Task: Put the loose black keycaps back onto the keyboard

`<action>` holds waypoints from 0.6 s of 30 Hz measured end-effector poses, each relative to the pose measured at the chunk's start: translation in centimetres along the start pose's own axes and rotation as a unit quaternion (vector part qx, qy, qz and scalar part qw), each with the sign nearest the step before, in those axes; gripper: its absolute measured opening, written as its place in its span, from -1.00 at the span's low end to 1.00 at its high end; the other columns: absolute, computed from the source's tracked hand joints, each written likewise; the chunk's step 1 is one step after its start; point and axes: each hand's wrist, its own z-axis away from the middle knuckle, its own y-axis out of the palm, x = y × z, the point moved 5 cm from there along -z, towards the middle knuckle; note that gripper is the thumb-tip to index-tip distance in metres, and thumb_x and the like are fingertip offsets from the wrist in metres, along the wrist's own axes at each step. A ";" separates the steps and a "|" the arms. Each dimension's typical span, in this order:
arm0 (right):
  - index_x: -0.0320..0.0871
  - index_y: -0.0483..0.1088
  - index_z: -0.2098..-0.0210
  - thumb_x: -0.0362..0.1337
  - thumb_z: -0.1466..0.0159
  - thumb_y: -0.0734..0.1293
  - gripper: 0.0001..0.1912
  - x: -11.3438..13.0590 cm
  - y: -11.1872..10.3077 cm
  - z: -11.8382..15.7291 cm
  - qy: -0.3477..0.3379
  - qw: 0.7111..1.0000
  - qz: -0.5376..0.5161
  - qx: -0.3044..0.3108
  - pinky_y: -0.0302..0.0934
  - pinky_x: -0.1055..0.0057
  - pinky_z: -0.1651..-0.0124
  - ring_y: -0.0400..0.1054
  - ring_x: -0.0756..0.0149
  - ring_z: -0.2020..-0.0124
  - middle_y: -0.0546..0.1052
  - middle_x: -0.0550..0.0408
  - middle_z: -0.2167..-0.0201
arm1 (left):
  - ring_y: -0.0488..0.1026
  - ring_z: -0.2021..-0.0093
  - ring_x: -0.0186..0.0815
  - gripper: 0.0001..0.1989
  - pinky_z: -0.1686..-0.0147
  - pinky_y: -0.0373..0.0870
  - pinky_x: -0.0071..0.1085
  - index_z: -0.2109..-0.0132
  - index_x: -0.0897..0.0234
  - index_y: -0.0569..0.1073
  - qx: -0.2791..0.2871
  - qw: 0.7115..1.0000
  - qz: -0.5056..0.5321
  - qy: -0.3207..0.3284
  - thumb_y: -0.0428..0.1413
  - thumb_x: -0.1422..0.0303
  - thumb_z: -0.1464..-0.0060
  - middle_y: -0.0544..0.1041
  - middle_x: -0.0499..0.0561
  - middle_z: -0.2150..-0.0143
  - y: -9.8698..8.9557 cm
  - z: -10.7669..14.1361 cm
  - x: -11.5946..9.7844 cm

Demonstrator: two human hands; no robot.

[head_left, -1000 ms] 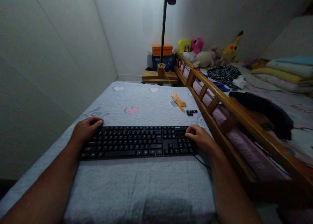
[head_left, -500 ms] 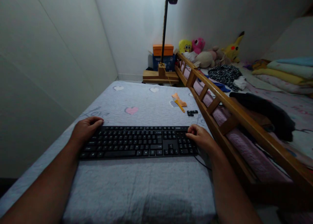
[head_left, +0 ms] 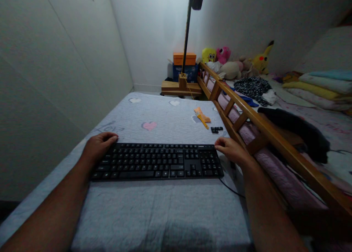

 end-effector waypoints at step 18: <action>-0.12 0.36 0.53 -0.30 -0.04 0.32 -0.95 -6.8 -1.4 -8.1 0.152 0.950 0.044 -0.269 0.14 0.38 0.34 0.37 0.23 0.40 0.52 0.00 0.46 | 0.52 0.15 -0.10 -0.53 0.08 0.40 -0.33 0.25 0.27 0.56 -0.006 1.000 0.009 -0.003 0.11 0.01 0.19 0.62 0.09 0.21 0.0 0.0 0.1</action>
